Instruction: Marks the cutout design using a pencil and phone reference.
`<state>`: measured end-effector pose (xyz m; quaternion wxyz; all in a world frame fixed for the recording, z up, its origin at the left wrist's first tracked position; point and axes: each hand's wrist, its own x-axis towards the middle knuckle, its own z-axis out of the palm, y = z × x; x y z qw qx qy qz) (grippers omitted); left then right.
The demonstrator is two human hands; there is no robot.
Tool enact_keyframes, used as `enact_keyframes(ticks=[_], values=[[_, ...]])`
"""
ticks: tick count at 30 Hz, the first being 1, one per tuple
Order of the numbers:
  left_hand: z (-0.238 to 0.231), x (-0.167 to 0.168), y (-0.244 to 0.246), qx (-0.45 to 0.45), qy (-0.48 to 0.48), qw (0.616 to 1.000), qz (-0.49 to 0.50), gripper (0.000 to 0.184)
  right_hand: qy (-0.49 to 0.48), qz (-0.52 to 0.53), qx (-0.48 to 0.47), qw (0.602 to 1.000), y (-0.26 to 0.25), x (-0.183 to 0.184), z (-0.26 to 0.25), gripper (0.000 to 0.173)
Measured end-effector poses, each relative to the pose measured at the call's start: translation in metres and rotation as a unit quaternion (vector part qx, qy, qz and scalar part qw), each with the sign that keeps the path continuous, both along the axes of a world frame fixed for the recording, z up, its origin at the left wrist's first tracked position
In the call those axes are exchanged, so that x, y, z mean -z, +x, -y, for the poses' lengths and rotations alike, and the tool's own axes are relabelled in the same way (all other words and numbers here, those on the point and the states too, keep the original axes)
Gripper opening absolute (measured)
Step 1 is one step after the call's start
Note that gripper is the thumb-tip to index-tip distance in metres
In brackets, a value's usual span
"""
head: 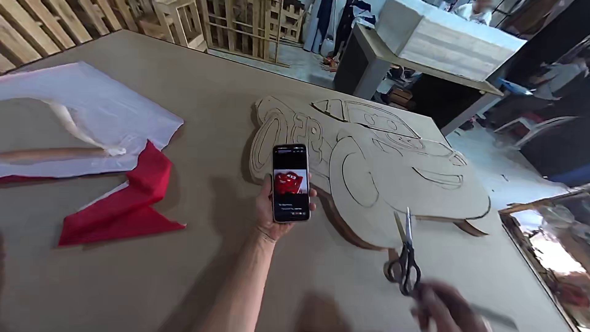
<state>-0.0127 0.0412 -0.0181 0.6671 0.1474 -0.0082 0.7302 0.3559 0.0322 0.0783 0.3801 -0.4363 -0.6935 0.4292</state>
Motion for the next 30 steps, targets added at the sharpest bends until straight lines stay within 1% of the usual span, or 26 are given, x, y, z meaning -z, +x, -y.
enact_keyframes(ticks=[1,3,5,6,8,10,12,15,18,22,27,30], values=[[-0.016,0.01,-0.004,-0.009,0.003,1.0,0.016,0.078,0.03,-0.01,-0.02,0.999,-0.044,-0.002,-0.054,0.015],[-0.032,0.029,-0.004,-0.021,-0.024,0.998,0.047,0.078,0.073,-0.018,-0.036,0.997,-0.119,0.004,-0.143,0.016],[-0.032,0.037,0.003,-0.023,-0.055,0.996,0.061,0.081,0.069,-0.003,-0.063,0.996,-0.18,0.02,-0.212,0.015],[-0.032,0.037,0.005,-0.011,-0.054,0.997,0.06,0.084,0.064,0.008,-0.073,0.995,-0.205,0.03,-0.24,0.015],[-0.032,0.037,0.007,0.022,-0.007,0.999,0.046,0.087,0.052,0.039,-0.09,0.994,-0.241,0.05,-0.283,0.018],[-0.038,0.042,0.005,0.016,0.013,0.998,0.063,0.085,0.024,0.06,-0.113,0.992,-0.263,0.066,-0.313,0.018],[-0.044,0.045,0.005,-0.006,-0.003,0.996,0.088,0.082,0.006,0.062,-0.126,0.99,-0.272,0.084,-0.327,0.015],[-0.047,0.045,0.009,-0.027,-0.032,0.991,0.127,0.081,0.025,0.044,-0.118,0.992,-0.272,0.104,-0.323,0.013],[-0.042,0.043,0.013,-0.05,-0.045,0.986,0.152,0.081,0.058,0.052,-0.136,0.988,-0.272,0.108,-0.324,0.011],[-0.035,0.045,0.016,-0.065,-0.043,0.984,0.159,0.077,0.066,0.054,-0.153,0.985,-0.274,0.107,-0.326,0.013],[-0.036,0.045,0.028,-0.075,-0.096,0.981,0.149,0.075,0.066,0.048,-0.145,0.986,-0.274,0.111,-0.326,0.011],[-0.037,0.047,0.04,-0.06,-0.127,0.979,0.149,0.072,0.065,0.04,-0.148,0.986,-0.274,0.114,-0.328,0.011]])
